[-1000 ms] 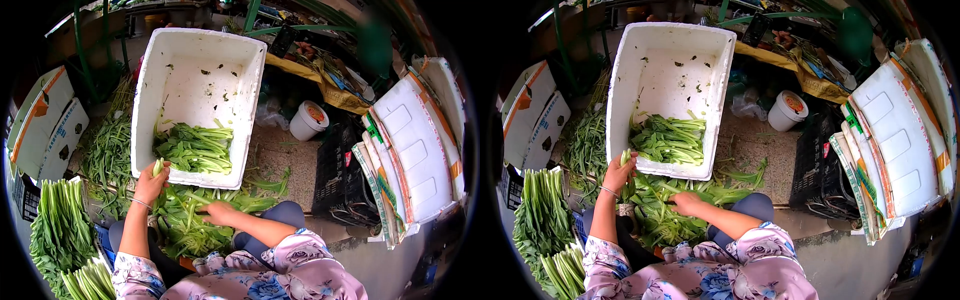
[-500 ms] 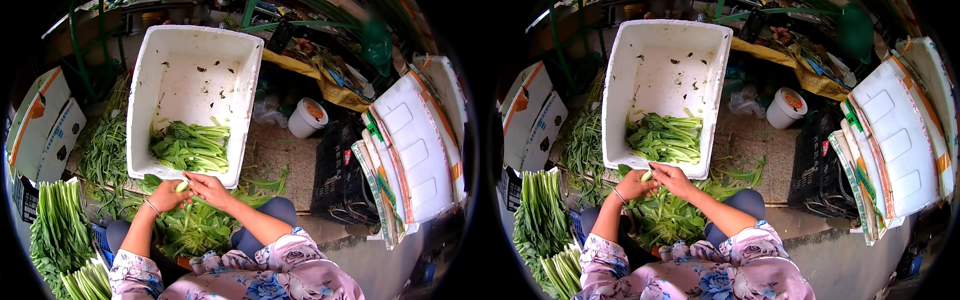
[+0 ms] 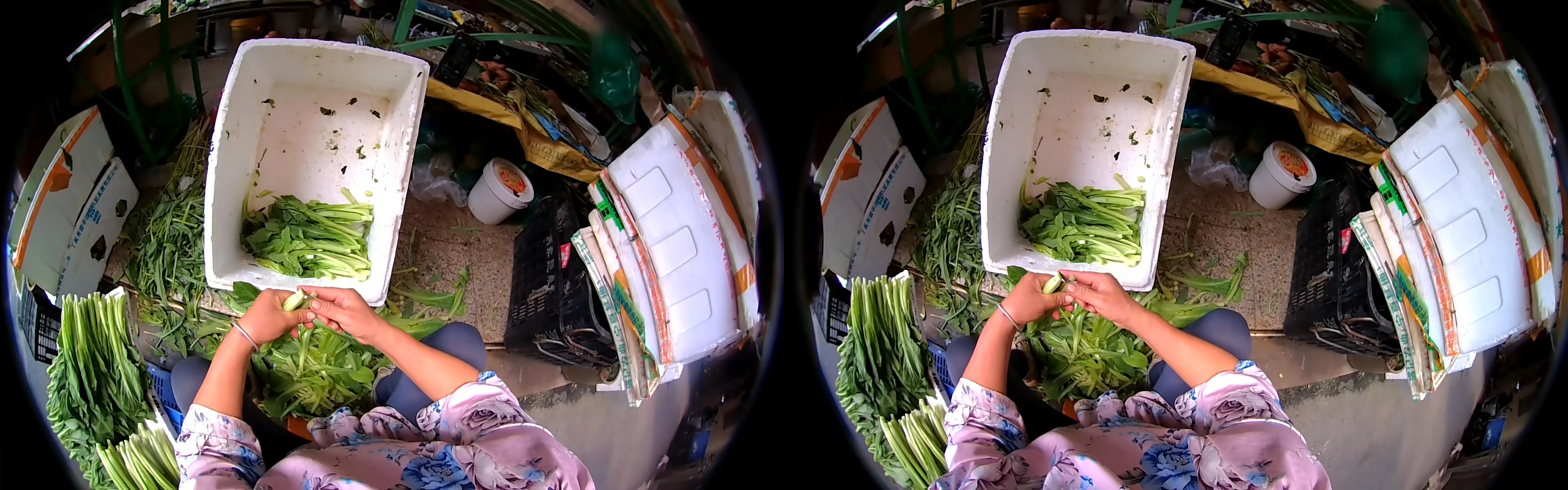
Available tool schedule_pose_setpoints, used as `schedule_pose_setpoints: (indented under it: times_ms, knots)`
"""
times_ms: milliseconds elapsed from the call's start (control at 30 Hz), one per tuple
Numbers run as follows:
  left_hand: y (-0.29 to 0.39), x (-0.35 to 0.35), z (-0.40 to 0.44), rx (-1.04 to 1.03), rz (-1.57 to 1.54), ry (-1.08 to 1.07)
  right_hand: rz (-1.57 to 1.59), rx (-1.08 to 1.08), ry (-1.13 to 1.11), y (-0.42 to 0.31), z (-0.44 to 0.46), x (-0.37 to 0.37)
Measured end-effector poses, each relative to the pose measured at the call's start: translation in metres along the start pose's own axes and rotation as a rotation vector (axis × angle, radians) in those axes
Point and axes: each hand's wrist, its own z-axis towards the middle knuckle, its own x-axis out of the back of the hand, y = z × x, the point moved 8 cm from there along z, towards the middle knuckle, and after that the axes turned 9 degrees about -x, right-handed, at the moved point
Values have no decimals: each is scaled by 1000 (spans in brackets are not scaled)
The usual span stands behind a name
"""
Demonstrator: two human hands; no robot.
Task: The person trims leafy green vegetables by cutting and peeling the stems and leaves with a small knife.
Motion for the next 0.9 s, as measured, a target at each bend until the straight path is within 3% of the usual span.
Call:
schedule_pose_setpoints:
  times_ms: [233,300,467,900]
  knots:
    - [6,2,-4,-4,-89,19,-13,38,-5,-6,-1,-1]
    - [6,2,-5,5,-86,10,-180,221,81,-18,-2,2]
    - [8,4,-8,29,-110,-23,-178,120,192,-22,-9,22]
    - [-1,3,-5,13,-55,1,-246,219,203,-23,-10,14]
